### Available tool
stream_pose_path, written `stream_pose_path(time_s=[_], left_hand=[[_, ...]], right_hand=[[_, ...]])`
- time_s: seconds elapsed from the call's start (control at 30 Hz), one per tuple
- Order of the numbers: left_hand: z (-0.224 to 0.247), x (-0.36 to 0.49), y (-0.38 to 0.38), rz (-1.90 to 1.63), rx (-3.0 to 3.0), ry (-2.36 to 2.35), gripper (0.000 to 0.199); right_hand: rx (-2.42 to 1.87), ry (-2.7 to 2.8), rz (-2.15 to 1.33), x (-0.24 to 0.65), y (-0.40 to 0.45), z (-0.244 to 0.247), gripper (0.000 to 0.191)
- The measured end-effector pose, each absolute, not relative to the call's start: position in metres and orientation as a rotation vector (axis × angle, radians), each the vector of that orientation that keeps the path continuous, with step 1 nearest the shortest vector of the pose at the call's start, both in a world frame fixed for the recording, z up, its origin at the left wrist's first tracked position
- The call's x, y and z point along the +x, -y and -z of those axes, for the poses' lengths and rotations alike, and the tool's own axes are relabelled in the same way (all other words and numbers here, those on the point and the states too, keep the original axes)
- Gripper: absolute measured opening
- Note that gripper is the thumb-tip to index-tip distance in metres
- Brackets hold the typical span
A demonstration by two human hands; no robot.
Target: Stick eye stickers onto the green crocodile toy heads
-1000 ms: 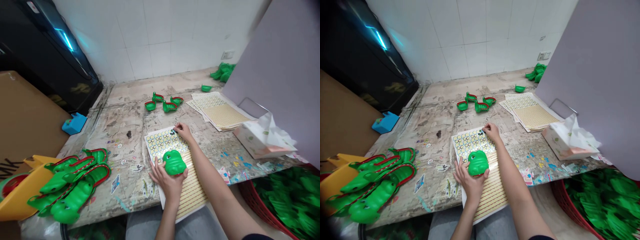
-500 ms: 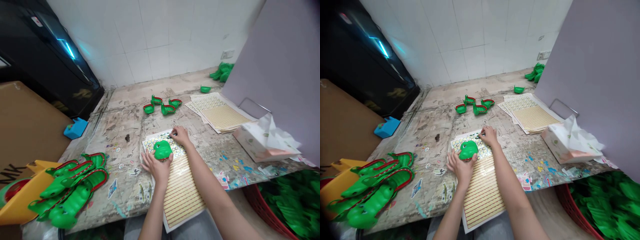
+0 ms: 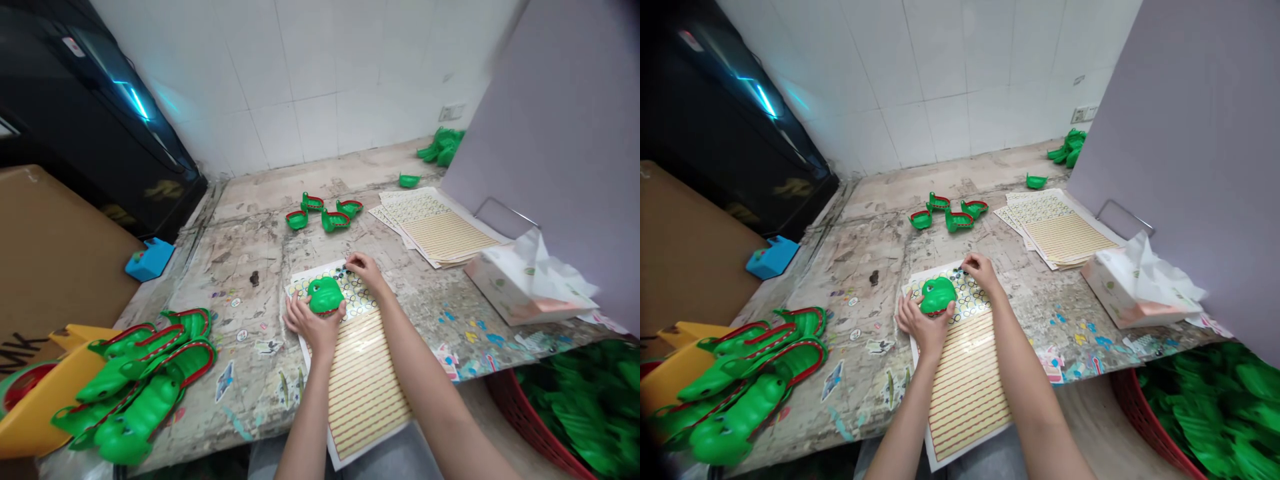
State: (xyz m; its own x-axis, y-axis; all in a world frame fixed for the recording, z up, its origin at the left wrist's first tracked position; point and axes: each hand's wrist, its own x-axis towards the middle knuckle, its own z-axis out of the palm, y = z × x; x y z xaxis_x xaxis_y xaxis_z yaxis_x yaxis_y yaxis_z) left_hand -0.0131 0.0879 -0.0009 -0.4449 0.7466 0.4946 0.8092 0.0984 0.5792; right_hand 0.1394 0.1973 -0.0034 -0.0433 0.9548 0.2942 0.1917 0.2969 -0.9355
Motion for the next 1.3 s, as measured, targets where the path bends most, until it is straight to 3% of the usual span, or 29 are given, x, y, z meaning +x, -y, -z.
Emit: stream_pose_path(time_s=[0.1, 0.3, 0.73, 1.0, 1.3], left_hand=[[0.002, -0.013, -0.088, 1.268, -1.610, 2.285, 0.068], [0.001, -0.013, -0.088, 1.263, -1.622, 2.290, 0.068], [0.002, -0.012, -0.088, 1.303, -1.616, 2.271, 0.064], [-0.001, -0.010, -0.086, 1.290, -1.635, 2.300, 0.072], [-0.001, -0.009, -0.087, 1.299, -1.626, 2.280, 0.073]], right_hand=[[-1.159, 1.547, -0.815, 0.144, -0.195, 0.001, 0.017], [-1.522, 1.820, -0.310, 0.139, -0.196, 0.006, 0.009], [-1.507, 1.763, -0.291, 0.133, -0.194, -0.002, 0.016], [-1.268, 1.924, -0.369, 0.135, -0.165, -0.038, 0.022], [-1.204, 1.630, -0.967, 0.134, -0.165, -0.034, 0.038]])
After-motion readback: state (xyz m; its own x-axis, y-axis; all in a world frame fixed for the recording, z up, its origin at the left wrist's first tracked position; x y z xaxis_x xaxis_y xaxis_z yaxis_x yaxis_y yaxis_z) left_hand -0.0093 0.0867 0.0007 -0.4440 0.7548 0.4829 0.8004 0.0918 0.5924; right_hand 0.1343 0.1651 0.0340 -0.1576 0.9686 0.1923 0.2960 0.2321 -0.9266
